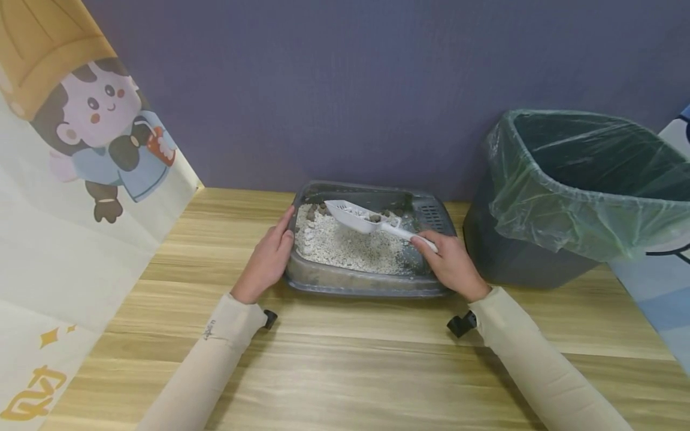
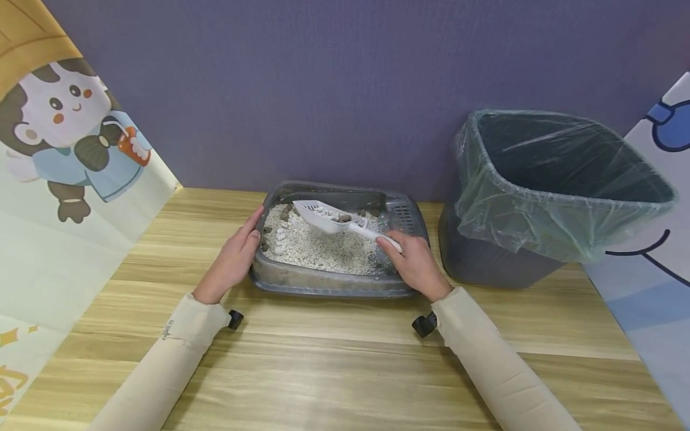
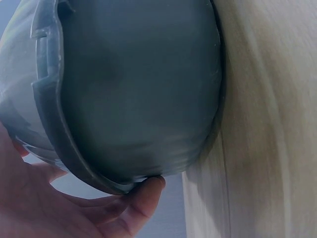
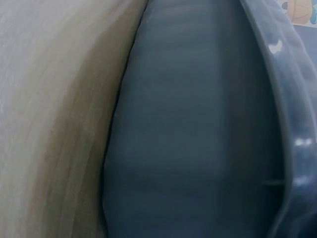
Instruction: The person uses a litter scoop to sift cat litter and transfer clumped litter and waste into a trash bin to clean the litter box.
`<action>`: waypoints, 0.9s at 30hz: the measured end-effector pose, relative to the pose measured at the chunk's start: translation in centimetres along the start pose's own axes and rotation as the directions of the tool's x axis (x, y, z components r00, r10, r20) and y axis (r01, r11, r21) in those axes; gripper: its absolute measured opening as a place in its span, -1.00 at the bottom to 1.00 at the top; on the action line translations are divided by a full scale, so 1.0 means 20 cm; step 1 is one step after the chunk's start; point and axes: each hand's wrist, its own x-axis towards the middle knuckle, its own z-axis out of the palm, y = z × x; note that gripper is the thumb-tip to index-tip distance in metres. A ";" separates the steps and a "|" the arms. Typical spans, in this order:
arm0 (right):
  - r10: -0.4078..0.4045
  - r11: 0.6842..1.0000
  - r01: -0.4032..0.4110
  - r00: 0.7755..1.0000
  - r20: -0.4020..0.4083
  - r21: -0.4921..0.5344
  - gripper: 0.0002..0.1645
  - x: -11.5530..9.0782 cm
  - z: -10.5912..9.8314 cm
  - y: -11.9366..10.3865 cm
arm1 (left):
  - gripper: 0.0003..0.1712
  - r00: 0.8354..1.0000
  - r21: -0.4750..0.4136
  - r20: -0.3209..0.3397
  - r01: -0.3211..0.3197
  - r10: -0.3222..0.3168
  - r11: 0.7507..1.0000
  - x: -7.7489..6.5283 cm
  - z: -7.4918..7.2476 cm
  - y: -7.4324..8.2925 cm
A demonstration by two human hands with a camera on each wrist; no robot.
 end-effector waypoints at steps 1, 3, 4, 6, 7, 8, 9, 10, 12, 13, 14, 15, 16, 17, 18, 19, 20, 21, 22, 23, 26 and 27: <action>-0.006 1.000 0.006 1.000 -0.003 0.001 -0.62 0.00 0.00 0.00 | -0.41 1.000 -0.001 0.000 -0.001 0.001 1.000 0.00 0.00 0.00; -0.012 1.000 0.012 1.000 -0.005 0.002 -0.64 0.00 0.00 0.00 | -0.41 1.000 -0.002 0.000 -0.003 0.003 1.000 0.00 0.00 0.00; -0.007 1.000 0.007 1.000 -0.005 0.002 -0.63 0.00 0.00 0.00 | -0.41 1.000 -0.003 0.000 -0.004 0.004 1.000 0.00 0.00 0.00; 0.001 1.000 -0.001 1.000 -0.004 0.004 -0.60 0.00 0.00 0.00 | -0.41 1.000 -0.004 0.000 -0.006 0.006 1.000 0.00 0.00 -0.01; 0.003 1.000 -0.003 1.000 -0.007 0.003 -0.59 0.00 0.00 0.00 | -0.41 1.000 -0.004 0.000 -0.006 0.006 1.000 0.00 0.00 -0.01; 0.006 1.000 -0.006 1.000 -0.010 0.004 -0.58 -0.01 0.01 -0.01 | -0.41 1.000 -0.003 0.000 -0.006 0.006 1.000 0.00 0.00 -0.01; 0.009 1.000 -0.009 1.000 -0.016 0.003 -0.57 -0.01 0.01 -0.01 | -0.41 1.000 -0.003 0.000 -0.007 0.007 1.000 0.00 0.00 -0.01; 0.011 1.000 -0.011 1.000 -0.026 0.003 -0.56 -0.01 0.01 -0.01 | -0.41 1.000 -0.003 0.000 -0.008 0.008 1.000 0.00 0.00 -0.01; 0.008 1.000 -0.008 0.999 -0.051 0.004 -0.58 -0.01 0.01 -0.01 | -0.41 1.000 -0.002 0.000 -0.009 0.009 1.000 0.00 0.00 -0.01; 0.006 1.000 -0.006 0.998 -0.064 -0.002 -0.59 -0.01 0.01 -0.01 | -0.41 1.000 -0.003 0.000 -0.010 0.010 1.000 0.00 0.00 -0.01; 0.006 1.000 -0.006 0.997 -0.075 -0.003 -0.60 -0.01 0.01 -0.01 | -0.41 1.000 -0.002 -0.001 -0.011 0.011 1.000 0.00 0.01 -0.01; 0.003 1.000 -0.003 0.996 -0.087 -0.006 -0.61 -0.01 0.01 -0.01 | -0.41 1.000 -0.002 -0.001 -0.012 0.012 1.000 0.01 0.01 -0.01; -0.002 1.000 0.002 0.995 -0.099 -0.007 -0.62 -0.01 0.01 -0.01 | -0.41 1.000 -0.002 -0.001 -0.014 0.014 1.000 0.01 0.01 -0.01; -0.009 1.000 0.009 0.994 -0.110 -0.009 -0.63 -0.01 0.01 -0.01 | -0.41 1.000 -0.002 -0.001 -0.015 0.015 1.000 0.01 0.01 -0.01; -0.020 1.000 0.019 0.992 -0.124 -0.012 -0.63 -0.01 0.02 -0.01 | -0.41 1.000 -0.001 -0.001 -0.015 0.015 1.000 0.01 0.01 -0.01; -0.030 1.000 0.028 0.989 -0.142 -0.014 -0.64 -0.01 0.02 -0.01 | -0.41 1.000 -0.001 -0.001 -0.016 0.016 1.000 0.01 0.01 -0.01; -0.040 0.999 0.038 0.986 -0.162 -0.015 -0.65 -0.01 0.02 -0.01 | -0.41 1.000 0.000 0.000 -0.016 0.016 1.000 0.01 0.01 -0.01; -0.050 0.999 0.048 0.982 -0.182 -0.017 -0.65 -0.01 0.02 0.00 | -0.41 1.000 0.001 0.001 -0.016 0.016 1.000 0.01 0.01 -0.01; -0.060 0.998 0.057 0.978 -0.199 -0.018 -0.65 -0.01 0.03 0.00 | -0.41 1.000 0.001 0.002 -0.016 0.016 1.000 0.01 0.01 -0.01; -0.067 0.998 0.064 0.975 -0.213 -0.020 -0.65 -0.01 0.03 0.00 | -0.41 1.000 0.001 0.003 -0.015 0.015 1.000 0.01 0.01 -0.01; -0.073 0.997 0.071 0.968 -0.238 -0.019 -0.67 -0.01 0.03 0.00 | -0.41 1.000 0.001 0.004 -0.011 0.011 1.000 0.00 0.00 -0.01; -0.072 0.997 0.069 0.969 -0.237 -0.017 -0.67 -0.01 0.03 0.00 | -0.41 1.000 0.000 0.004 -0.010 0.010 1.000 0.00 0.00 -0.01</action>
